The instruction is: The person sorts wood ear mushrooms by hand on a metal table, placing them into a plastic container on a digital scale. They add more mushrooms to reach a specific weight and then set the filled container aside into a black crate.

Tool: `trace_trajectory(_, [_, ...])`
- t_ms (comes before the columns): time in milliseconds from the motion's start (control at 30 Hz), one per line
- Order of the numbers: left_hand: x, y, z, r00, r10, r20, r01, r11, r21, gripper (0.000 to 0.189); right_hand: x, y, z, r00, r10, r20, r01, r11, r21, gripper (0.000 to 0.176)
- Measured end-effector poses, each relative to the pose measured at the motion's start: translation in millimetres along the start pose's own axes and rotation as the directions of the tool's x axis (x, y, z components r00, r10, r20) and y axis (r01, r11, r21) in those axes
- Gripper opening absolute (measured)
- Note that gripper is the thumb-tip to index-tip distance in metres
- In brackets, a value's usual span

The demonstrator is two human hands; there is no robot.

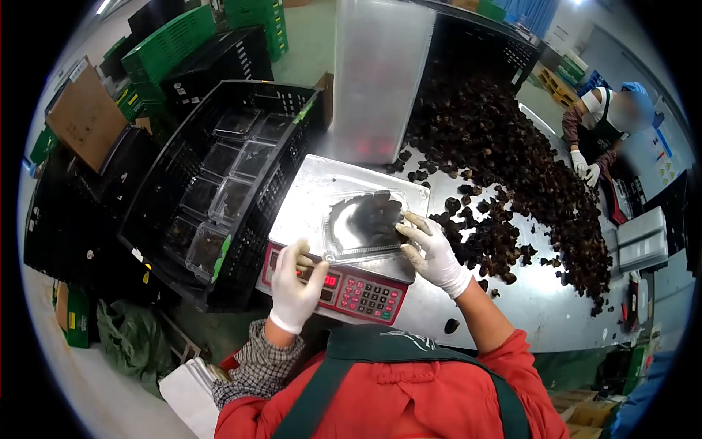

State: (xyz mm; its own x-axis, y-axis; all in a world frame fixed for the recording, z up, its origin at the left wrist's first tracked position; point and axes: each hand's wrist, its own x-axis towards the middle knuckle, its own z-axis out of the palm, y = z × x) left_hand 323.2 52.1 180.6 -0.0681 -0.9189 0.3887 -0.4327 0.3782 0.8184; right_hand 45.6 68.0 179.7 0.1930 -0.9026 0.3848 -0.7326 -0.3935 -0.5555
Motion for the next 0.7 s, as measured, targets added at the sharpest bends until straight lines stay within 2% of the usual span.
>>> trace_trajectory(33, [3,-12,4,0.961,-0.239,0.139,0.259,0.955,-0.145,0.042,-1,-1,1,1.0,0.01,-0.017,-0.009,1.0,0.02,0.039])
trace_trajectory(100, [10,-25,8,0.785,-0.405,0.468,0.583,0.739,-0.337,0.036,0,0,5,0.999,0.002,-0.042,0.0,0.999,0.041,0.039])
trace_trajectory(133, [13,-24,9,0.67,-0.427,0.608,0.717,0.584,-0.379,0.032,-3,2,8,0.997,0.035,-0.074,-0.028,0.995,0.093,0.039])
trace_trajectory(200, [16,-26,12,0.674,-0.464,0.574,0.735,0.492,-0.466,0.027,-9,4,7,0.969,0.23,-0.085,-0.205,0.951,0.232,0.041])
trace_trajectory(267, [21,-34,15,0.594,-0.46,0.66,0.801,0.412,-0.433,0.019,-19,20,12,0.863,0.505,-0.012,-0.471,0.811,0.347,0.042])
trace_trajectory(300, [24,-34,14,0.593,-0.437,0.677,0.8,0.419,-0.43,0.016,-16,19,12,0.829,0.557,0.042,-0.509,0.723,0.467,0.035])
trace_trajectory(333, [25,-33,14,0.586,-0.412,0.698,0.801,0.425,-0.422,0.014,-15,20,4,0.749,0.619,0.237,-0.622,0.534,0.572,0.027])
trace_trajectory(400, [25,-42,17,0.602,-0.38,0.702,0.786,0.435,-0.439,0.011,-12,13,-7,0.669,0.606,0.431,-0.711,0.353,0.608,0.021])
trace_trajectory(433, [24,-45,18,0.61,-0.366,0.703,0.779,0.441,-0.446,0.009,-10,12,-7,0.649,0.598,0.469,-0.73,0.319,0.604,0.016])
trace_trajectory(533, [24,-47,18,0.597,-0.337,0.728,0.784,0.435,-0.442,0.009,-12,16,-1,0.675,0.546,0.496,-0.685,0.216,0.695,0.012])
trace_trajectory(600, [23,-51,20,0.603,-0.336,0.723,0.778,0.449,-0.441,0.01,-15,16,5,0.696,0.568,0.439,-0.653,0.247,0.716,0.011])
trace_trajectory(667, [23,-50,21,0.624,-0.342,0.702,0.755,0.496,-0.429,0.011,-16,14,6,0.727,0.558,0.401,-0.64,0.337,0.691,0.01])
trace_trajectory(700, [20,-54,21,0.69,-0.271,0.671,0.69,0.524,-0.499,0.012,-17,12,7,0.758,0.548,0.354,-0.605,0.388,0.696,0.009])
